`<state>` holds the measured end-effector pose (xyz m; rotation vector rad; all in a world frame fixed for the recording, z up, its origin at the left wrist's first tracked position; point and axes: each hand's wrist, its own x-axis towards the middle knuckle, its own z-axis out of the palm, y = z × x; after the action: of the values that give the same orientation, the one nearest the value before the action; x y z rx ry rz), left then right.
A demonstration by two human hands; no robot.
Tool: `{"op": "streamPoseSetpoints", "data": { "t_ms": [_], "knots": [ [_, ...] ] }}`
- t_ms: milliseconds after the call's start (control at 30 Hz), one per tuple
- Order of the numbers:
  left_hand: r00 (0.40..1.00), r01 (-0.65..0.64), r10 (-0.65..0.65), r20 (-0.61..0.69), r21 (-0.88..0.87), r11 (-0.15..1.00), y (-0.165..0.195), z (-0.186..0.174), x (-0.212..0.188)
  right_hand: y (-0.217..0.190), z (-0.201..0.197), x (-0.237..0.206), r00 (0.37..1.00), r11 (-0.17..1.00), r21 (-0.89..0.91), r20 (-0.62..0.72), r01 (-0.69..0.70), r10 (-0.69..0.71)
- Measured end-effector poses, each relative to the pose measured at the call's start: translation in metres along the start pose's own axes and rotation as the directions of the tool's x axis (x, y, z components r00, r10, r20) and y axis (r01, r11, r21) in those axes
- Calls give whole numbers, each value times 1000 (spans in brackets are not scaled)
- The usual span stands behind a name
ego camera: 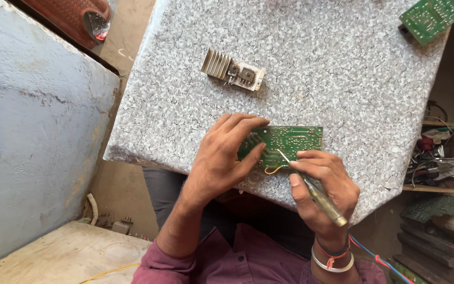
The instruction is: The person uses a screwdriver to scrape and clean solder joints on a green circuit board. They rotate the board to access different areas and continue scraping along traces and pads. A second person briefly places a mobile phone on the table, but the main task remains focused on the circuit board.
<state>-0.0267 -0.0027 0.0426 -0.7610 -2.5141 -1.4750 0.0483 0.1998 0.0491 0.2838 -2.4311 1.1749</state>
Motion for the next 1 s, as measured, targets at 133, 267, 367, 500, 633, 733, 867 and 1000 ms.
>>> {"op": "streamPoseSetpoints", "data": {
  "t_ms": [133,267,367,500,633,733,867,1000],
  "knots": [
    [999,34,-32,26,-83,996,1,-4,-1,1,2,-2,998,998,49,-49,-48,50],
    [996,20,-24,-82,-51,999,1,-3,1,4,4,-4,993,995,59,-88,-79,84],
    [992,73,-76,-100,-28,997,-1,-1,0,5,5,-5,988,992,77,-112,-101,110],
    [987,99,-101,-126,-21,995,-4,2,-2,5,5,-5,991,995,51,-100,-84,89],
    [983,89,-88,-160,2,996,-6,5,-4,1,6,-3,990,995,46,-103,-93,98],
    [982,114,-104,-157,58,992,-7,5,-4,0,6,0,1000,999,28,-14,21,-21],
    [1000,-20,20,1,111,994,-11,3,-1,1,5,1,1000,1000,-16,25,-2,3],
    [998,-12,2,59,161,987,-9,4,-2,2,8,-3,990,993,7,-81,-120,120]
  ]
}}
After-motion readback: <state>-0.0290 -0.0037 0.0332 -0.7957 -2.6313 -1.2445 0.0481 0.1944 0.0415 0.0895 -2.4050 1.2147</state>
